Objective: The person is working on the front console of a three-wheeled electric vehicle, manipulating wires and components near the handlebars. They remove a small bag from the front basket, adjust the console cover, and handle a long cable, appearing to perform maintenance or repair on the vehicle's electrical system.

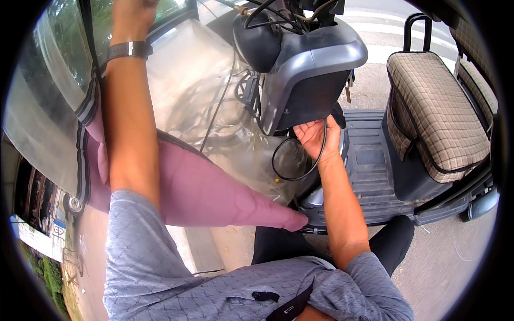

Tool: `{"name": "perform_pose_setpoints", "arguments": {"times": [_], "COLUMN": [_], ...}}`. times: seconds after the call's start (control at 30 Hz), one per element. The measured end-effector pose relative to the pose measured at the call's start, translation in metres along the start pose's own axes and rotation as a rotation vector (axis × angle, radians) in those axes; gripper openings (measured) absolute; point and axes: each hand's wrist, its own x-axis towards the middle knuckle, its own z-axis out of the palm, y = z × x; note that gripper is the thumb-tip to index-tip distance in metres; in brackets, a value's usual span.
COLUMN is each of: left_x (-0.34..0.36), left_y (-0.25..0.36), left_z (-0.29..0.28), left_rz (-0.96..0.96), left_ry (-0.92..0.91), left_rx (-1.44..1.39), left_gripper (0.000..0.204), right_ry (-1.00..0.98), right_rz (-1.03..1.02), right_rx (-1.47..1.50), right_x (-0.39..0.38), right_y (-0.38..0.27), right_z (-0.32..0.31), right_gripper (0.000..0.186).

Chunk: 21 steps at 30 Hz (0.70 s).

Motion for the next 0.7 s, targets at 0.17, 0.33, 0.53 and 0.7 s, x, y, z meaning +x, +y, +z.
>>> {"name": "perform_pose_setpoints", "arguments": {"times": [0.17, 0.33, 0.53, 0.7], "left_x": [0.008, 0.006, 0.027, -0.017], "left_y": [0.024, 0.001, 0.008, -0.004], "left_z": [-0.056, -0.106, -0.138, -0.082], "left_rz": [0.039, -0.298, -0.325, -0.223], "left_ry": [0.168, 0.324, 0.233, 0.091], "left_rx": [0.201, -0.081, -0.35, -0.237], "left_gripper": [0.013, 0.016, 0.015, 0.013], "right_ry": [-0.071, -0.048, -0.138, -0.035], "right_rz": [0.073, 0.075, 0.119, 0.044], "right_rx": [0.053, 0.035, 0.046, -0.127], "right_x": [0.015, 0.009, 0.018, -0.008], "right_y": [0.021, 0.015, 0.03, 0.014], "right_z": [-0.001, -0.006, -0.007, -0.005], "right_gripper": [0.044, 0.051, 0.057, 0.064]}}
